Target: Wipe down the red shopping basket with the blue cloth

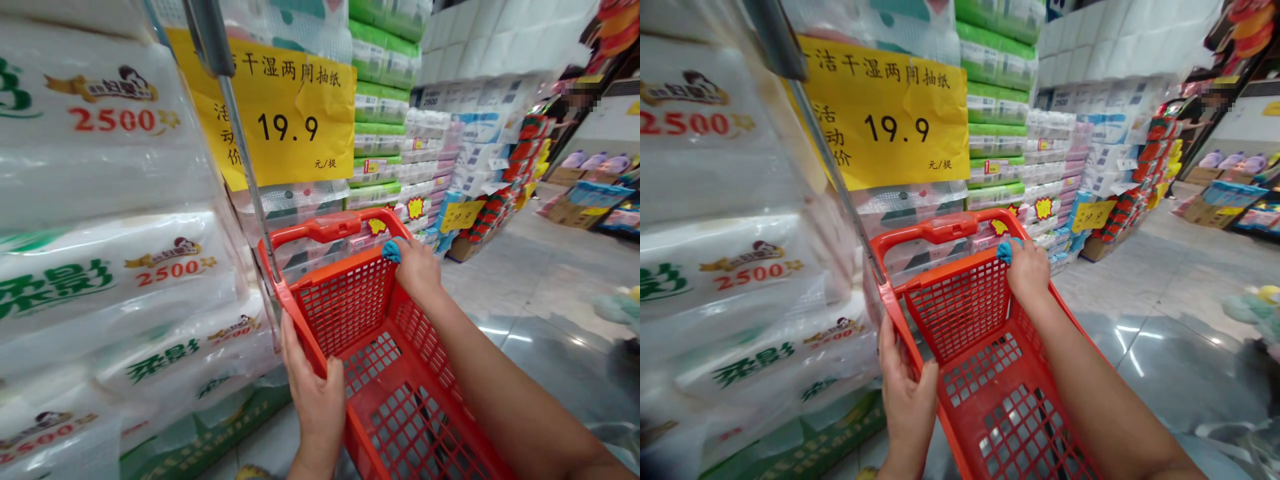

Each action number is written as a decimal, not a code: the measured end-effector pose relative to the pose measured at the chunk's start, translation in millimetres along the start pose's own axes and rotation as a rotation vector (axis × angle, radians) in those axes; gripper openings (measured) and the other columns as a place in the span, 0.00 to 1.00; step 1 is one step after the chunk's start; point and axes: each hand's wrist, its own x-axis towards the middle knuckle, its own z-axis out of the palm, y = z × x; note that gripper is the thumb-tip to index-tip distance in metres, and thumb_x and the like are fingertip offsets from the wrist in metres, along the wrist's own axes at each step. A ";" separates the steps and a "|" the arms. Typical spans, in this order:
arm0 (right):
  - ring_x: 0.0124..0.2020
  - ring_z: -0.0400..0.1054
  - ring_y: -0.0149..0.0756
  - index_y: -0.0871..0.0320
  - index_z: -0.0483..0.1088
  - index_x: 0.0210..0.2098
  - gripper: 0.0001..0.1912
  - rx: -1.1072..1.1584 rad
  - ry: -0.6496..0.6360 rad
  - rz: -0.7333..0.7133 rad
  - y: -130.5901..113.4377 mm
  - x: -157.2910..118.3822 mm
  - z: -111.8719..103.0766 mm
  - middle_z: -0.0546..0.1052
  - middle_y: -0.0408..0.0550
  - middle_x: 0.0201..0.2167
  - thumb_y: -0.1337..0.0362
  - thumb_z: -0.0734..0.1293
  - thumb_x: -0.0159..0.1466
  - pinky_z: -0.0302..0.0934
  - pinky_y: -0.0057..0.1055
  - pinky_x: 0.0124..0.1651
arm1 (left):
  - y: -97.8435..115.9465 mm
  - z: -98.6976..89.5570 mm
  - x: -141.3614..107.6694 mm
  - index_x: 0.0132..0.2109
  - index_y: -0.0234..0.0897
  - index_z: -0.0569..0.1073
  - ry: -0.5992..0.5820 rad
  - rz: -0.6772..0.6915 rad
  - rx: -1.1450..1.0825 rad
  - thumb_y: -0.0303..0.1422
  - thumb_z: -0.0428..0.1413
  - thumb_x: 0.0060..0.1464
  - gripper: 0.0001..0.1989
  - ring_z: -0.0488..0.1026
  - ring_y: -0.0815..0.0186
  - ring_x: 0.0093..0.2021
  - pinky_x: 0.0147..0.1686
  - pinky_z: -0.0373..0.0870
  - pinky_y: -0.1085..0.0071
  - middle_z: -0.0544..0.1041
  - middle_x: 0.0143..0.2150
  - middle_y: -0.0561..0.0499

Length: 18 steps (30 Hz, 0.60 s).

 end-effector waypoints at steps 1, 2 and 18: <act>0.52 0.64 0.53 0.59 0.66 0.64 0.30 0.000 0.000 0.023 1.3 0.8 0.3 0.71 0.62 0.56 0.75 0.55 0.64 0.63 0.46 0.51 | -1.2 -0.8 -0.7 0.74 0.46 0.46 -0.001 -0.005 -0.002 0.23 0.53 0.54 0.45 0.45 0.55 0.76 0.74 0.42 0.55 0.49 0.76 0.48; 0.53 0.63 0.53 0.59 0.66 0.64 0.30 0.008 -0.003 -0.007 1.1 0.7 0.2 0.70 0.61 0.56 0.75 0.55 0.64 0.63 0.46 0.52 | -2.6 -1.4 -1.5 0.74 0.46 0.47 0.009 -0.006 -0.006 0.23 0.53 0.54 0.44 0.46 0.55 0.76 0.74 0.42 0.55 0.50 0.76 0.48; 0.55 0.59 0.50 0.49 0.67 0.63 0.28 0.143 0.018 -0.457 -116.0 56.7 -30.9 0.68 0.51 0.62 0.72 0.59 0.66 0.59 0.43 0.53 | -23.6 -8.2 -3.4 0.73 0.43 0.52 0.071 -0.022 -0.028 0.28 0.55 0.54 0.41 0.53 0.55 0.74 0.73 0.50 0.58 0.56 0.75 0.47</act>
